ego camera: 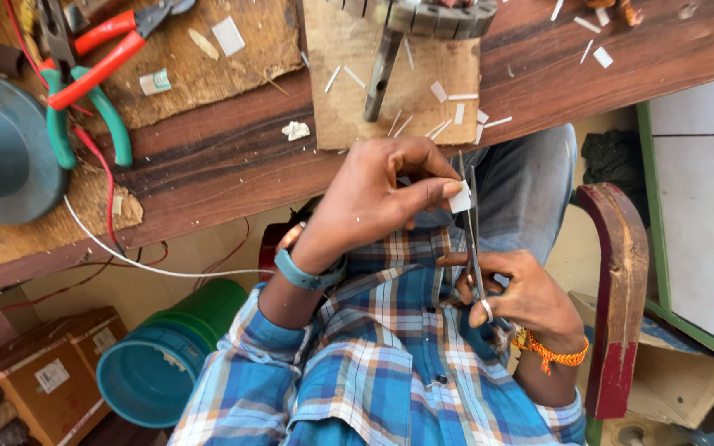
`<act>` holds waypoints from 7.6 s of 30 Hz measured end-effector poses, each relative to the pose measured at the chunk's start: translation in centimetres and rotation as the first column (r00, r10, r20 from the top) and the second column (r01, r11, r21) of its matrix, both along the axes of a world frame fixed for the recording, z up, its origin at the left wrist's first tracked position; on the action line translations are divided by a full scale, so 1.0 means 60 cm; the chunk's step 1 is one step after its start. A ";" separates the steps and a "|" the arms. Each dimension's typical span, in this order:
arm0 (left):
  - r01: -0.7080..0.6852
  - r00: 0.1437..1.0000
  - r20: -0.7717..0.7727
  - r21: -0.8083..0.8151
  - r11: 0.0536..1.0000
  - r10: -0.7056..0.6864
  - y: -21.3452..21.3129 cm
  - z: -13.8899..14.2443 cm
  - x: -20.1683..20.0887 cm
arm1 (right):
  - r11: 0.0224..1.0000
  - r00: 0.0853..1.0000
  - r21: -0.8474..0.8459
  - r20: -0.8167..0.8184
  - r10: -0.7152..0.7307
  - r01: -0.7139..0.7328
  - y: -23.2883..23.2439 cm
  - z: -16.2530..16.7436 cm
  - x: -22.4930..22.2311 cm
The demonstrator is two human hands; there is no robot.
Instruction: The person cuts small white insulating pieces with scissors and inserts them into slots of a motor rotor. They use a screwdriver to adjust the rotor and repeat the cutting and insertion process throughout the clip.
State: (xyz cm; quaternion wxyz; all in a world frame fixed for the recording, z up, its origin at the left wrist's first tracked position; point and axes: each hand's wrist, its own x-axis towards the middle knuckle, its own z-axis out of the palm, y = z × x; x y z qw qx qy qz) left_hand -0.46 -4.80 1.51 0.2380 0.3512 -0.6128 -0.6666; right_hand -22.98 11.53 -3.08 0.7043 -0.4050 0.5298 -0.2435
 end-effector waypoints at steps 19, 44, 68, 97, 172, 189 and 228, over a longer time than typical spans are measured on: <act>0.066 0.997 0.047 0.044 0.997 -0.068 -0.003 -0.009 0.016 | 0.998 0.999 0.044 -0.025 -0.039 0.040 0.033 -0.038 -0.008; 0.114 0.993 0.043 -0.443 0.889 -0.106 0.046 -0.003 -0.020 | 0.782 0.827 -0.328 -0.006 -0.563 0.530 -0.010 0.018 0.008; -0.306 0.951 -0.119 -0.207 0.929 0.286 0.024 0.006 -0.015 | 0.992 0.999 -0.122 -0.022 0.033 -0.035 -0.023 -0.003 -0.009; -0.237 0.971 -0.099 -0.261 0.936 0.218 0.026 0.001 0.045 | 0.996 0.996 -0.041 -0.013 -0.085 0.084 0.015 -0.045 0.031; -0.372 0.916 -0.208 -0.112 0.922 0.344 0.081 0.031 -0.052 | 0.382 0.733 -0.714 0.269 -0.625 0.587 -0.135 0.074 0.123; -0.313 0.949 -0.144 -0.519 0.796 0.280 0.060 0.054 -0.010 | 0.187 0.708 -0.957 0.025 -0.706 0.221 -0.133 0.046 0.108; -0.276 0.959 -0.186 -0.424 0.863 0.215 0.080 0.066 -0.037 | 0.416 0.705 -0.862 -0.102 -0.702 0.289 -0.098 0.104 0.102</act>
